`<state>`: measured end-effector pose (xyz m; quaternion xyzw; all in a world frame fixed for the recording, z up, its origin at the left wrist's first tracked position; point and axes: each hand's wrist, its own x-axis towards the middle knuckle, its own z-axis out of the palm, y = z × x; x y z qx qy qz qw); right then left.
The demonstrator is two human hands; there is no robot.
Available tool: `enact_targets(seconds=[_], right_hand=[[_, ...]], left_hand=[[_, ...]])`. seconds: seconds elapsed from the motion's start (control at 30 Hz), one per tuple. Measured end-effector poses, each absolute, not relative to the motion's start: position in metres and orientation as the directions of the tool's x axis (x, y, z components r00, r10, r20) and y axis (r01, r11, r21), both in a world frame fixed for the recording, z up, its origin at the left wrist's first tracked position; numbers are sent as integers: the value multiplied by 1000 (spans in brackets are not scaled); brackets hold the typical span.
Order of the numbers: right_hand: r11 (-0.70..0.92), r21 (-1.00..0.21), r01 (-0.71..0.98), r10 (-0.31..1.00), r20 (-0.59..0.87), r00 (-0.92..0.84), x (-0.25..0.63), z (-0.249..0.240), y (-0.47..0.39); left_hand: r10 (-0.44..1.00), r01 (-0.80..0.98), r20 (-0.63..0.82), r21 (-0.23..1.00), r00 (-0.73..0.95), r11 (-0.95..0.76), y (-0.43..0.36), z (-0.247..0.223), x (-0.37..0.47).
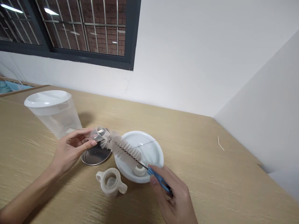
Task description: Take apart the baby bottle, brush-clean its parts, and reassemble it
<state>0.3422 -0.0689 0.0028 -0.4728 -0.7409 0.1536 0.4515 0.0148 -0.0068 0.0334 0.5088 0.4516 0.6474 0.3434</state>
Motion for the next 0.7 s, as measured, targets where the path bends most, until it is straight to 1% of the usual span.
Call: enact_targets(seconds=[0.1, 0.2, 0.33, 0.5, 0.7], right_hand=[[461, -693, 555, 861, 501, -90, 339, 4, -70], [408, -726, 554, 880, 475, -27, 336, 5, -71], [391, -731, 559, 875, 484, 20, 334, 7, -72], [431, -707, 561, 862, 506, -24, 333, 8, -73], [444, -664, 601, 859, 507, -74, 341, 1, -66]], left_hand=[[903, 54, 339, 940, -264, -337, -8, 36, 15], [908, 51, 321, 946, -269, -320, -7, 36, 15], [915, 55, 316, 948, -249, -313, -6, 33, 13], [928, 101, 292, 956, -231, -275, -8, 35, 13], [920, 130, 320, 946, -225, -298, -8, 34, 10]])
